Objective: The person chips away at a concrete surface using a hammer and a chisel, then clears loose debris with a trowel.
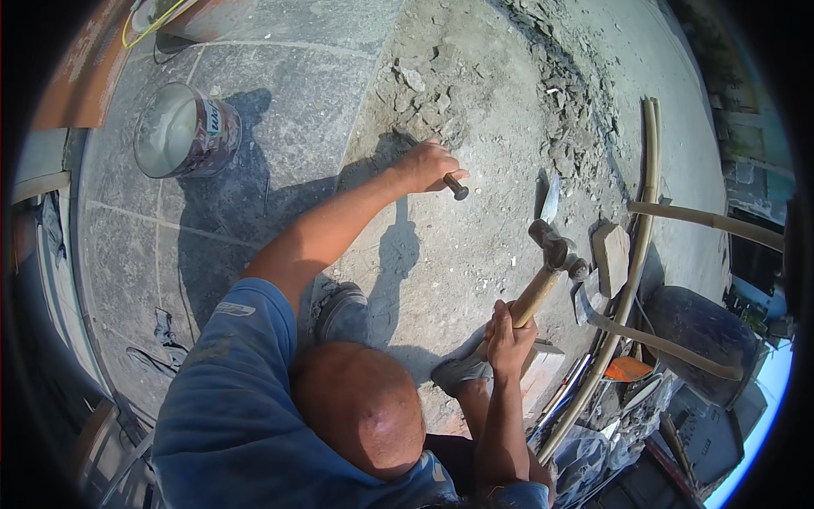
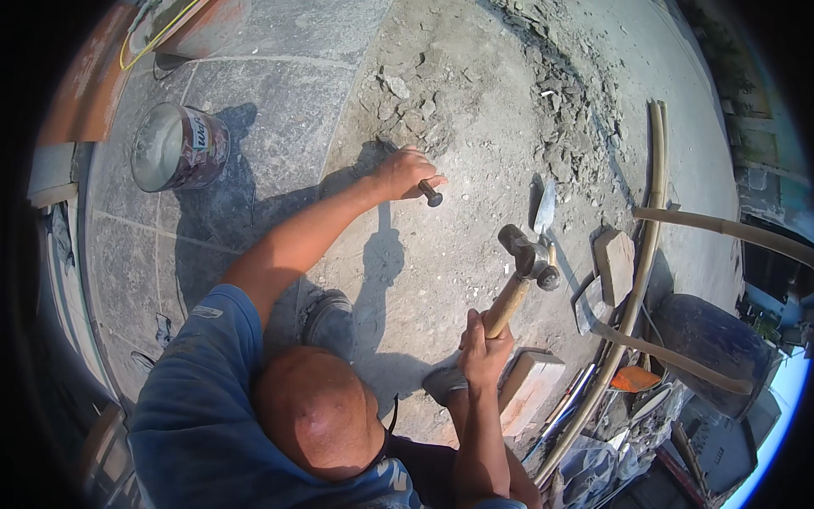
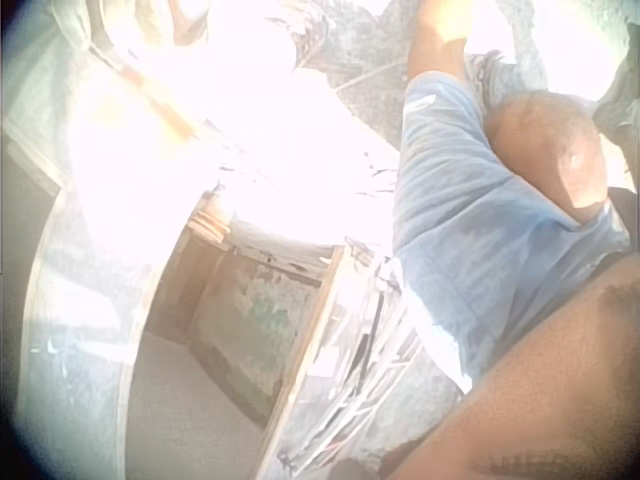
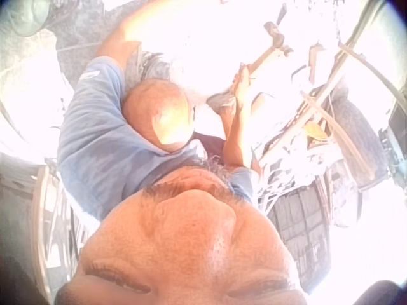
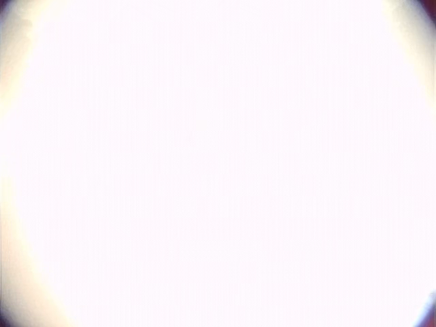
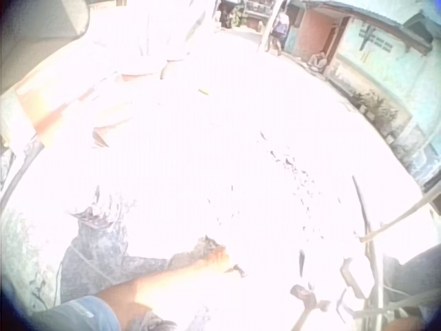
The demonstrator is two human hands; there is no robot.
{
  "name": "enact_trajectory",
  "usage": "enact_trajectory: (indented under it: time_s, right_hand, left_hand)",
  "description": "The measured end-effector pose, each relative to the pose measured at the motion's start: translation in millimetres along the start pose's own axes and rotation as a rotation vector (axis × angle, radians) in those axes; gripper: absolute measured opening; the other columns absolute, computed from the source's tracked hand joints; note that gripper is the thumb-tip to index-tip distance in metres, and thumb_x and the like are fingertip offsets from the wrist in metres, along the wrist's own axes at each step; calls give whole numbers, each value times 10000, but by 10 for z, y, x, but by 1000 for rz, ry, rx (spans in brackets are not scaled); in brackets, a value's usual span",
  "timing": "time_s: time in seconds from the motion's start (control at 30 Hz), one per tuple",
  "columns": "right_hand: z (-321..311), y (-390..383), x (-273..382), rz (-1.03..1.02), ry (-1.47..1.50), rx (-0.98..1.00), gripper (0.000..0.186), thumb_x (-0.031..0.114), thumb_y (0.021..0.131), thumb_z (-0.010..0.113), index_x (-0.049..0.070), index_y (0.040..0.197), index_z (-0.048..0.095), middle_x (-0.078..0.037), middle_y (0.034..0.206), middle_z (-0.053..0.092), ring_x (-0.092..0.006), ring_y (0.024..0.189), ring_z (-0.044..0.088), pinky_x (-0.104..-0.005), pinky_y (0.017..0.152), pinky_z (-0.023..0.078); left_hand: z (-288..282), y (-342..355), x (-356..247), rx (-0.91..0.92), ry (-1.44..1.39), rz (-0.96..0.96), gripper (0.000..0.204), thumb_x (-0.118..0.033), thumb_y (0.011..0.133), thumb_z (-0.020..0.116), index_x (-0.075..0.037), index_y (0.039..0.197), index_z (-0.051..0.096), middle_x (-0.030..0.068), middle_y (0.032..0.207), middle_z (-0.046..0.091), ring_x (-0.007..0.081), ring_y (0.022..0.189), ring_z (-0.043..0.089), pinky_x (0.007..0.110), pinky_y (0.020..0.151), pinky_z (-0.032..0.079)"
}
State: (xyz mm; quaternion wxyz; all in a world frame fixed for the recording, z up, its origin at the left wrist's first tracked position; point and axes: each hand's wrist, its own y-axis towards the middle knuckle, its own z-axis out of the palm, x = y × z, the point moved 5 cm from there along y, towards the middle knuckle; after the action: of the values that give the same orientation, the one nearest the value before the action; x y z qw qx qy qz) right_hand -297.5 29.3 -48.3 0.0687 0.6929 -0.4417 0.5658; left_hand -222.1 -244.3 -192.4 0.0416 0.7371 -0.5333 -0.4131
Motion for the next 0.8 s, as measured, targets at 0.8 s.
enact_trajectory:
  time_s: [0.8]
  right_hand:
    - [102, 35, 271, -46, 36, -56, 196, 106, 911, 580, 23, 751, 504, -10, 533, 475, -75, 440, 460, -226, 415, 370]
  left_hand:
    - [51, 1194, -545, -173, -109, 441, 369, -390, 792, 670, -136, 583, 503, -8, 557, 522, 185, 585, 539, 315, 621, 376]
